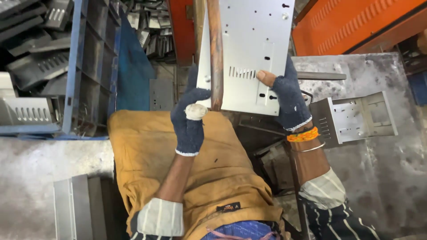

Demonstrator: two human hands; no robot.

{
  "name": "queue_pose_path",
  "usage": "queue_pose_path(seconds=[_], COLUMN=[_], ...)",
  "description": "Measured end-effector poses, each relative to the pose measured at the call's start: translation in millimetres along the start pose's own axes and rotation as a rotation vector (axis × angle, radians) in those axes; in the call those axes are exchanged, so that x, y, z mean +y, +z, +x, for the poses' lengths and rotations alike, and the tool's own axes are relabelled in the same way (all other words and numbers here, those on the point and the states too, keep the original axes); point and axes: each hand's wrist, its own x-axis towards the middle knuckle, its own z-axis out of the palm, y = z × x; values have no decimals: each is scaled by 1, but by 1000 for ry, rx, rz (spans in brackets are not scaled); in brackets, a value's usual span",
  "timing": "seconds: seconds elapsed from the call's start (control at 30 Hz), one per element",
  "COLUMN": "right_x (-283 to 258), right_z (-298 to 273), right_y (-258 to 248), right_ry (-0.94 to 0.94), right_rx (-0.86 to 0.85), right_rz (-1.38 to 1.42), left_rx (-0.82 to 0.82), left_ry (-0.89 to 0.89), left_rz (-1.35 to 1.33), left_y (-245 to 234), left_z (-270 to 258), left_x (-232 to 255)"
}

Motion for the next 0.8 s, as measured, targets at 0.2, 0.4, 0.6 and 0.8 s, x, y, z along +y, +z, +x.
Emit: queue_pose_path(seconds=[0.2,0.4,0.6,0.8], right_x=[-26,-26,-16,-27], right_z=[-5,28,50,61], right_y=[18,-3,-13,-5], right_ry=[28,-57,-29,21], right_rx=[-26,-146,-208,-221], right_rz=[88,73,8,-40], left_rx=[59,-168,30,80], left_ry=[-72,105,12,23], left_rz=[77,231,339,488], left_y=[-2,11,33,34], left_z=[-6,6,-9,-9], left_x=[2,39,27,19])
